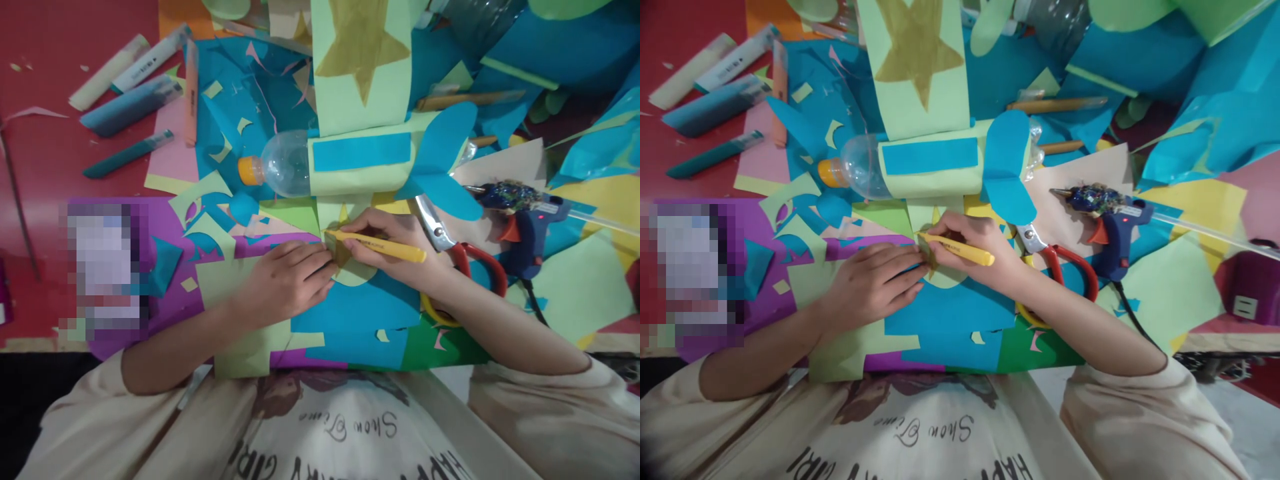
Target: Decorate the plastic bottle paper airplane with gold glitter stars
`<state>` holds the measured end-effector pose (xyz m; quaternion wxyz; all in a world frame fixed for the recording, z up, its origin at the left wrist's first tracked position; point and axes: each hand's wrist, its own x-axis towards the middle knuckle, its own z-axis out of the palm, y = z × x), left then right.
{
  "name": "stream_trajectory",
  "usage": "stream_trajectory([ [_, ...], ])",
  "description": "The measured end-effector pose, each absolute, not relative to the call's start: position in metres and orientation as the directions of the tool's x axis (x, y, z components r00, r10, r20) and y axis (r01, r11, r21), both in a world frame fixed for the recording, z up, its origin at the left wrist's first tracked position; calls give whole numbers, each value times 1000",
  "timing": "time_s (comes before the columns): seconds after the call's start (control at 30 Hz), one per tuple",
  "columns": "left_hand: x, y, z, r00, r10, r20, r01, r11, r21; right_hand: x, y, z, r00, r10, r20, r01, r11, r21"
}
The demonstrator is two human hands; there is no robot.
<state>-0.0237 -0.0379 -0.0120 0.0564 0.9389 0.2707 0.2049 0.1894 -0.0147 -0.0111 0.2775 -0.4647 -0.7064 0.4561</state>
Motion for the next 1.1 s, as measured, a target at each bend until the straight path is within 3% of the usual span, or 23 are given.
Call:
stream_trajectory([
  [0.2, -25, -38, -12, 775, 530, 344, 486, -848, 211, 191, -15, -14, -453, 891, 10, 432, 229, -872],
  [1.1, -25, -38, -11, 769, 541, 340, 490, -841, 228, 193, -13, -13, -427, 904, -36, 434, 170, -885],
])
